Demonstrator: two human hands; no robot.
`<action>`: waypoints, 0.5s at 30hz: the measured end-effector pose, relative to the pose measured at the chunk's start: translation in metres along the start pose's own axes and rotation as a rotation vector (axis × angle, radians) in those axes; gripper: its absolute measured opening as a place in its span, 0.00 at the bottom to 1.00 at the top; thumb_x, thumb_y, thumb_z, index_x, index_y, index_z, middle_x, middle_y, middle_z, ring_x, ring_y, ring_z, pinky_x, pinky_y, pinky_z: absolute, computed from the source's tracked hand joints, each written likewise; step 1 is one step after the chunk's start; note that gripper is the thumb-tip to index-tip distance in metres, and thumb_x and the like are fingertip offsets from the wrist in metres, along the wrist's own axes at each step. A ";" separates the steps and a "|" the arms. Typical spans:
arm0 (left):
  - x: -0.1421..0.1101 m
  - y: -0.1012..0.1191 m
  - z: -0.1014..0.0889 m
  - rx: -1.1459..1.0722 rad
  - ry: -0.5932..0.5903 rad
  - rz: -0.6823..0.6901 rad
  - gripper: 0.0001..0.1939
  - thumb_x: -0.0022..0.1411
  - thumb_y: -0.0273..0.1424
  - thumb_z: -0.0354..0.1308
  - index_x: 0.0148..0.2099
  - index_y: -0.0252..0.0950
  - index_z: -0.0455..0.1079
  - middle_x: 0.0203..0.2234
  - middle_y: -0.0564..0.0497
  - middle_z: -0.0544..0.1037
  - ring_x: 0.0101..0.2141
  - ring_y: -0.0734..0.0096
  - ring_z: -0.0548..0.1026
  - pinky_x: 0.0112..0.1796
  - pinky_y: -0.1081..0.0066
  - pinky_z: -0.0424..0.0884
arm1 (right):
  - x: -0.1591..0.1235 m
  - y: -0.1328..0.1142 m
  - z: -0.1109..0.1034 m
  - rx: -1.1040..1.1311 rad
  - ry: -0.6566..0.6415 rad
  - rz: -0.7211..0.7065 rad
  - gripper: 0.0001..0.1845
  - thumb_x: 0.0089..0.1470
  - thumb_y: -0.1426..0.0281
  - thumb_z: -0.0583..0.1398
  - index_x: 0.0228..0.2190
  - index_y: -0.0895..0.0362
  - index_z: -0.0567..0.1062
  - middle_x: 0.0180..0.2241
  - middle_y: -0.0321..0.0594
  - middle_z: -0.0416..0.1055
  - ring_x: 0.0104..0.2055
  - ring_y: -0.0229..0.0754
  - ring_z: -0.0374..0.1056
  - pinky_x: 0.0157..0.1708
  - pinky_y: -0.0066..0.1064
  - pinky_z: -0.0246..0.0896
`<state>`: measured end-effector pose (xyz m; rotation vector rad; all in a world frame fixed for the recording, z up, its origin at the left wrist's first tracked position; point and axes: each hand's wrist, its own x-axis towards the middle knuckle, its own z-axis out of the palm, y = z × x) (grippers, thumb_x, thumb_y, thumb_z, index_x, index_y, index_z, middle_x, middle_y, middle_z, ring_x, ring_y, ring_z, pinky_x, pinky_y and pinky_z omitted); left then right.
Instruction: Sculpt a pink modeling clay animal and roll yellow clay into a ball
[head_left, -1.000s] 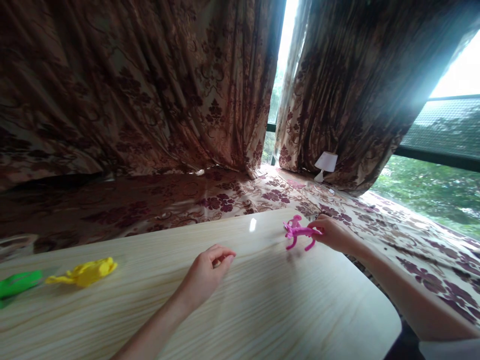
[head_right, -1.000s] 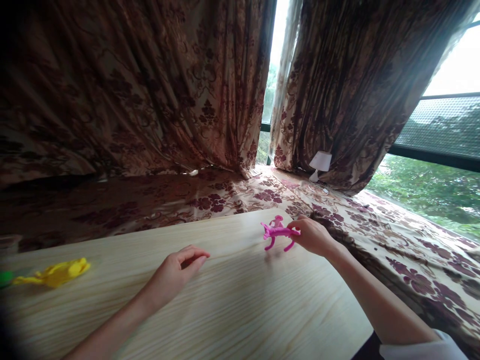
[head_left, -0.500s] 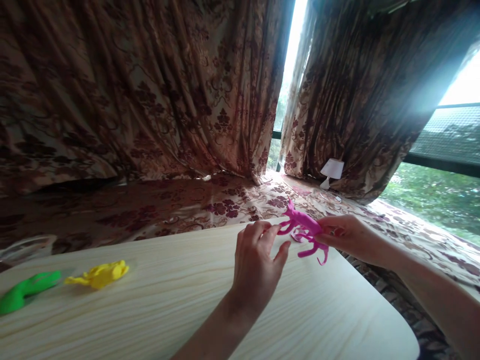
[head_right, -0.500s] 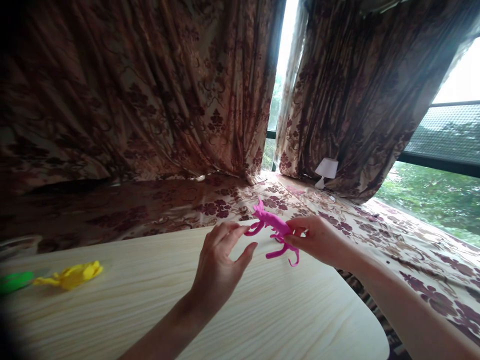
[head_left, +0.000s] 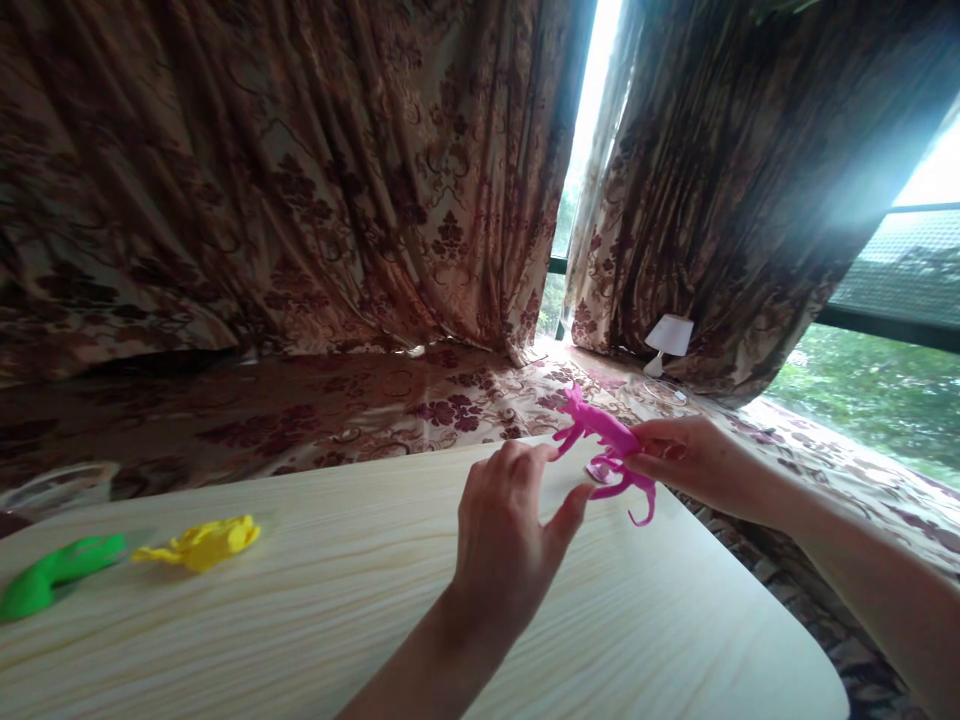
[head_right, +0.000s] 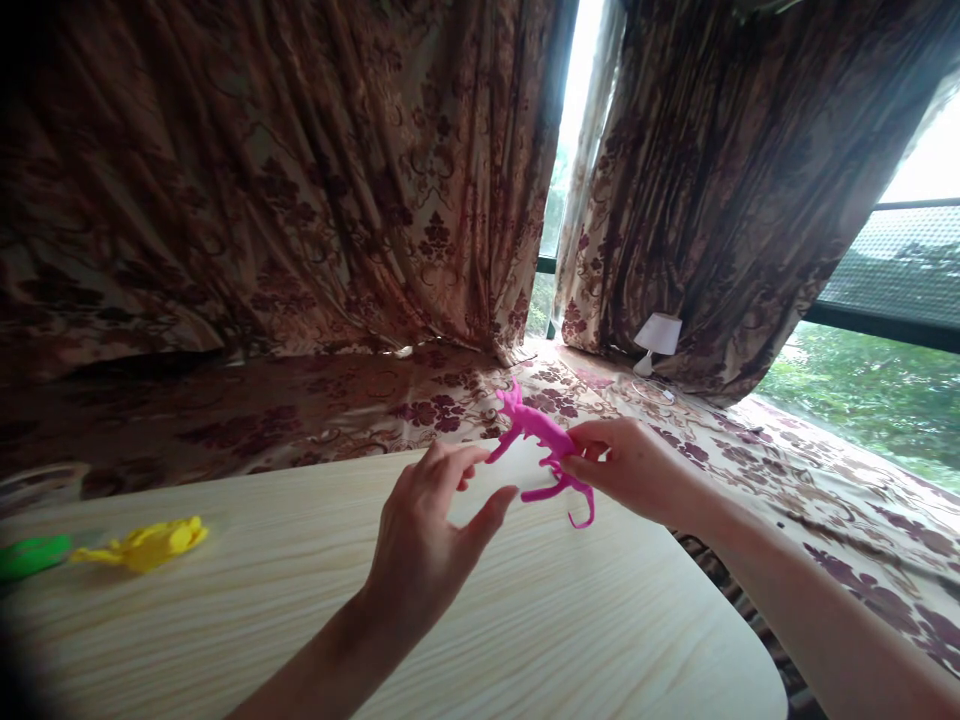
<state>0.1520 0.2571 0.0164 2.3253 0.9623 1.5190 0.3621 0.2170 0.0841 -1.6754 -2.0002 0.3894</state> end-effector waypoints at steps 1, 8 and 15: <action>-0.001 0.004 -0.001 0.026 -0.005 0.060 0.15 0.58 0.38 0.55 0.45 0.37 0.67 0.35 0.48 0.72 0.36 0.65 0.69 0.39 0.63 0.66 | 0.001 0.000 0.001 0.004 0.003 -0.002 0.09 0.54 0.65 0.57 0.30 0.56 0.76 0.24 0.35 0.71 0.26 0.36 0.64 0.22 0.24 0.56; -0.004 0.014 0.007 0.257 -0.245 0.154 0.07 0.60 0.28 0.50 0.40 0.35 0.69 0.32 0.48 0.72 0.34 0.61 0.68 0.34 0.61 0.67 | 0.005 -0.007 0.011 0.047 0.000 0.004 0.07 0.53 0.68 0.58 0.32 0.55 0.76 0.26 0.35 0.74 0.28 0.38 0.67 0.24 0.25 0.61; -0.012 0.017 0.008 0.109 -0.284 0.126 0.11 0.63 0.33 0.47 0.35 0.36 0.70 0.29 0.48 0.73 0.31 0.63 0.69 0.32 0.63 0.65 | 0.005 -0.016 0.009 0.090 -0.007 0.006 0.09 0.53 0.65 0.58 0.31 0.56 0.76 0.28 0.37 0.75 0.30 0.41 0.68 0.26 0.28 0.64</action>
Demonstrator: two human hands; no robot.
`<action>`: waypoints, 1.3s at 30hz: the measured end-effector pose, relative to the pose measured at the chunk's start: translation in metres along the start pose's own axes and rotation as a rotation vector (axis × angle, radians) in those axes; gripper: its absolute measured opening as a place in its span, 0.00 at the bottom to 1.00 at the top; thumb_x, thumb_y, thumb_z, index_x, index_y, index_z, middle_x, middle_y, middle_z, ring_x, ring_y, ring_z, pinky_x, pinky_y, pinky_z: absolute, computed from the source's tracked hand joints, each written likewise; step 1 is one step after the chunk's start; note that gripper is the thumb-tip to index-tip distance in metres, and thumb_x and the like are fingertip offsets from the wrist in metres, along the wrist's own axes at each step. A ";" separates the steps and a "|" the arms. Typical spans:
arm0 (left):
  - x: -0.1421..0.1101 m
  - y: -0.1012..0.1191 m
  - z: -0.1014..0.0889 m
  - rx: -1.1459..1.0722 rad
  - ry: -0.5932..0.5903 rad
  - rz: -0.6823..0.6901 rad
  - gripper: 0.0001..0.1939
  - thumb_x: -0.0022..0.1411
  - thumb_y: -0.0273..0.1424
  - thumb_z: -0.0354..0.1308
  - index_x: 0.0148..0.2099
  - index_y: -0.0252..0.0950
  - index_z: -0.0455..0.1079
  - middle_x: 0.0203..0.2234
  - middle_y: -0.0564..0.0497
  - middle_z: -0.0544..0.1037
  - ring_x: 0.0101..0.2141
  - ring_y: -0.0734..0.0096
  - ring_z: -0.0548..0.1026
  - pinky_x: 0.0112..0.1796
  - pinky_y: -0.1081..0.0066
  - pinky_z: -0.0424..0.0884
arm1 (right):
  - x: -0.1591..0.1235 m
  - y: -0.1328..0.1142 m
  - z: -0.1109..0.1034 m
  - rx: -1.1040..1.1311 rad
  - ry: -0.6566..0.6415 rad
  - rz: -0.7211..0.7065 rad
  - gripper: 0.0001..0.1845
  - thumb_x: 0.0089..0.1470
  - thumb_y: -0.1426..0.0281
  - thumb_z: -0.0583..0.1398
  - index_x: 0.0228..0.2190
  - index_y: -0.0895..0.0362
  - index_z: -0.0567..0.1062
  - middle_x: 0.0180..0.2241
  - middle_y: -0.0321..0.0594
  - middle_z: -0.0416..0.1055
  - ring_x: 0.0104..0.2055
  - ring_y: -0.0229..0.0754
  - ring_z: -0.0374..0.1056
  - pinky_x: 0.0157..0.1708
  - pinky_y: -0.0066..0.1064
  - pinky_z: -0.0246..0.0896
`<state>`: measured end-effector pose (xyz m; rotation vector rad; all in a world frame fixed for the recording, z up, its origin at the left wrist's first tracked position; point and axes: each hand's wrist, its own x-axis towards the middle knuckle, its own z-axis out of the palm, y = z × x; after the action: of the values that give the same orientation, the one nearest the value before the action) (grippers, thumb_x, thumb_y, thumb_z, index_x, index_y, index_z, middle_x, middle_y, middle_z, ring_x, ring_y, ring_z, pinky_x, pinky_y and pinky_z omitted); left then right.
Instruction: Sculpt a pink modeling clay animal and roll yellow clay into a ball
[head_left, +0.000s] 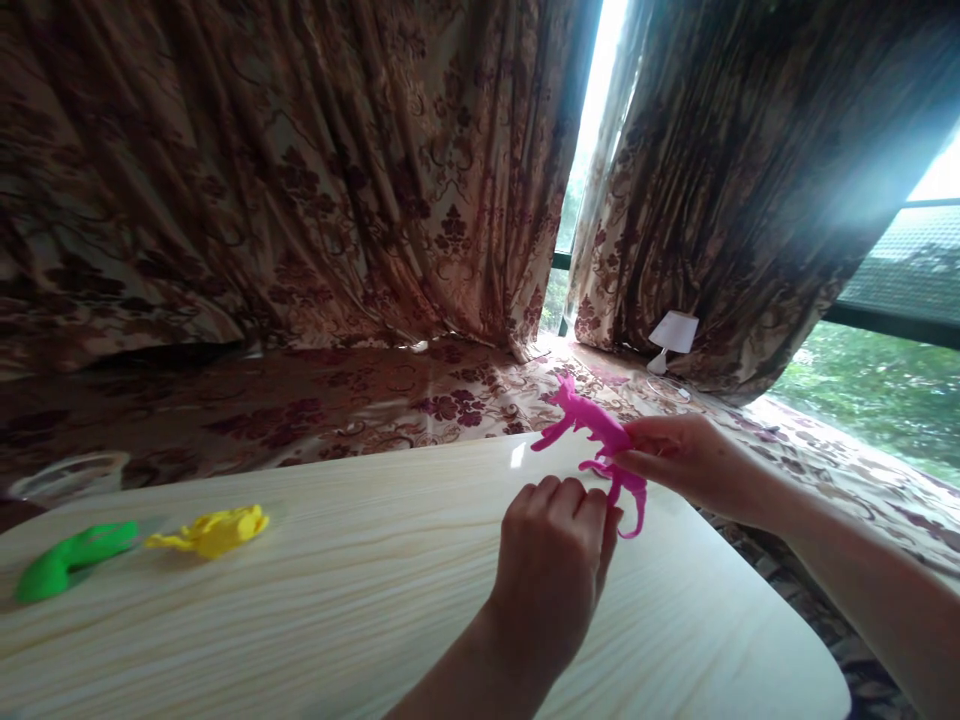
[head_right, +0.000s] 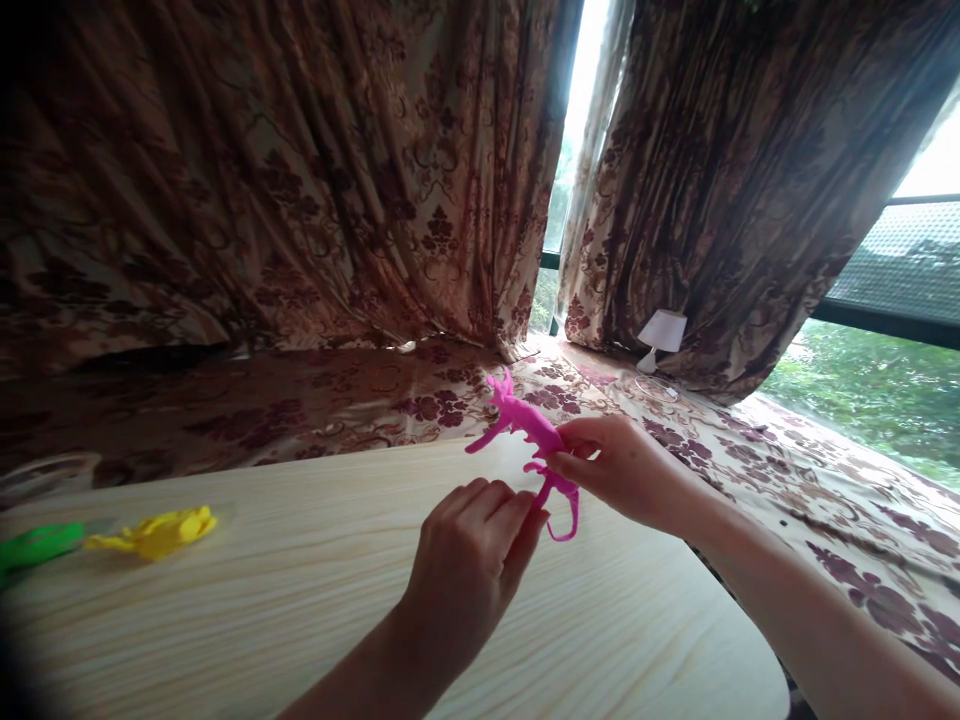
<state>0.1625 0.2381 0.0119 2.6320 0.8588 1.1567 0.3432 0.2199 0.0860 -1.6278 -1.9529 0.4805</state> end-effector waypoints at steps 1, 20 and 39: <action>-0.001 0.000 -0.001 -0.089 0.005 -0.027 0.11 0.63 0.35 0.49 0.37 0.36 0.70 0.31 0.47 0.73 0.33 0.63 0.70 0.33 0.63 0.66 | -0.001 0.000 -0.002 -0.003 0.000 -0.007 0.10 0.53 0.64 0.58 0.31 0.56 0.77 0.28 0.38 0.75 0.30 0.41 0.68 0.26 0.28 0.64; 0.004 -0.028 0.017 -1.452 -0.246 -0.667 0.11 0.53 0.36 0.59 0.27 0.32 0.71 0.22 0.50 0.73 0.24 0.76 0.68 0.30 0.72 0.66 | -0.008 -0.022 -0.002 -0.118 -0.110 -0.075 0.11 0.54 0.61 0.57 0.30 0.53 0.76 0.25 0.34 0.73 0.25 0.36 0.66 0.23 0.26 0.60; -0.020 -0.069 0.064 -0.699 0.026 -0.550 0.15 0.59 0.38 0.50 0.41 0.35 0.73 0.28 0.50 0.77 0.30 0.67 0.73 0.34 0.70 0.67 | -0.012 0.093 -0.017 -0.386 -0.027 0.135 0.11 0.49 0.62 0.59 0.27 0.55 0.78 0.22 0.36 0.71 0.25 0.38 0.65 0.24 0.26 0.54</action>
<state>0.1662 0.2899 -0.0688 1.6880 0.8901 1.0733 0.4272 0.2262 0.0425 -2.0080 -2.0572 0.1814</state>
